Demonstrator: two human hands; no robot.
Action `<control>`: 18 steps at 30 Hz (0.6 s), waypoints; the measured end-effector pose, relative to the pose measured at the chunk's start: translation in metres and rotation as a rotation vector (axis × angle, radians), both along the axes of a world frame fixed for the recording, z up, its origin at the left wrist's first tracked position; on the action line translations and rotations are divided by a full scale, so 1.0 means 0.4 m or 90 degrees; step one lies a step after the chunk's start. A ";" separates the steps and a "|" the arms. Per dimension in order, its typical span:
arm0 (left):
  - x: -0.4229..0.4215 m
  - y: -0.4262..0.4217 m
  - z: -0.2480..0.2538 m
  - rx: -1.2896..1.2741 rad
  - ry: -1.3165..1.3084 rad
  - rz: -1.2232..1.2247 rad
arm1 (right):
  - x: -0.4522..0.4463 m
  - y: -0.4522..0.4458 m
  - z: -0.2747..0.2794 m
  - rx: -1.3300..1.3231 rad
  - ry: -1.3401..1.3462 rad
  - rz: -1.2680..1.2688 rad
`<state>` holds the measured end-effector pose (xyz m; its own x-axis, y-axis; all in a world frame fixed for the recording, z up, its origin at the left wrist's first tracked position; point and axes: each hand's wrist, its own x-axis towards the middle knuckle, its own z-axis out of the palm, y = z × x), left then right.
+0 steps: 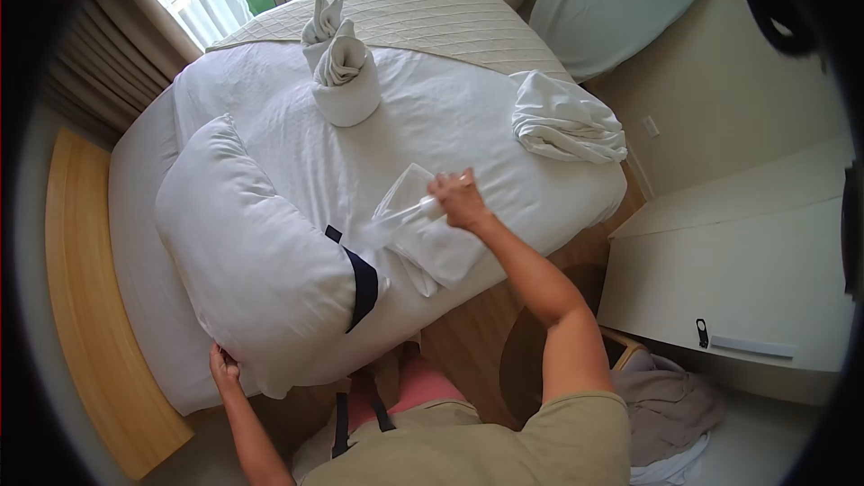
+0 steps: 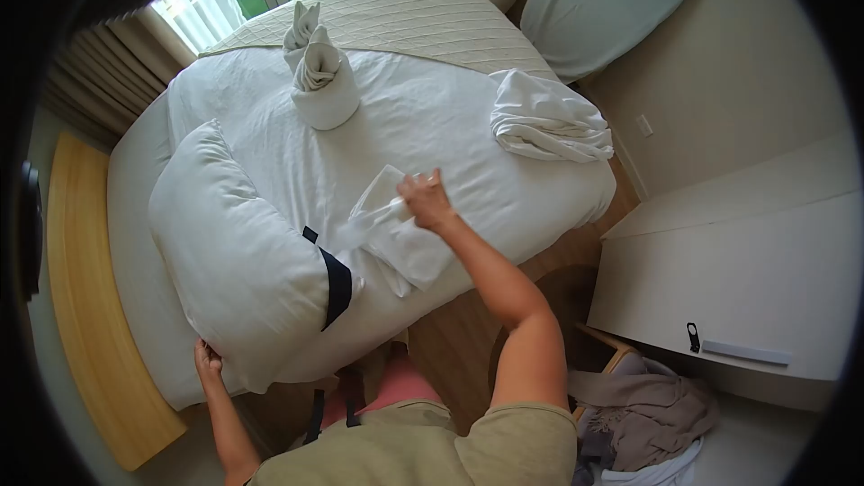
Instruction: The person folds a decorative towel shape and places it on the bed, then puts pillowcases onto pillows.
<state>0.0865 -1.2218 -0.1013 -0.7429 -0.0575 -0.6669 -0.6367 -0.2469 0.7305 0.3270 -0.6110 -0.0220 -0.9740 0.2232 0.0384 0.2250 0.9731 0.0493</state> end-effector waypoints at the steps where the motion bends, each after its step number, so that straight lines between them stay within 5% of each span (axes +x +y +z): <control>1: 0.026 -0.002 0.003 -0.001 0.000 0.012 | 0.016 0.063 0.038 0.002 0.007 -0.061; 4: 0.070 0.041 0.079 -0.195 0.047 -0.019 | 0.051 0.287 0.048 -0.046 0.041 -0.282; 7: 0.082 0.039 0.044 -0.284 0.093 -0.041 | 0.056 0.459 0.040 0.060 0.043 -0.272; 9: 0.088 0.067 0.053 -0.550 0.261 -0.123 | 0.044 0.484 0.025 0.284 0.213 -0.229; 10: 0.111 0.106 0.062 -0.620 0.335 -0.096 | 0.030 0.457 0.003 0.275 0.211 -0.228; 12: 0.171 0.244 0.165 -0.940 0.474 -0.196 | -0.022 0.320 -0.008 -0.058 0.254 -0.220; 14: 0.228 0.395 0.234 -0.904 0.619 -0.220 | -0.034 0.121 -0.079 -0.457 0.169 -0.248; 15: 0.253 0.463 0.262 -0.902 0.692 -0.264 | -0.027 0.010 -0.091 -0.506 0.126 -0.211; 18: 0.313 0.643 0.305 -0.723 0.823 -0.431 | 0.012 -0.211 -0.171 -0.294 0.141 -0.165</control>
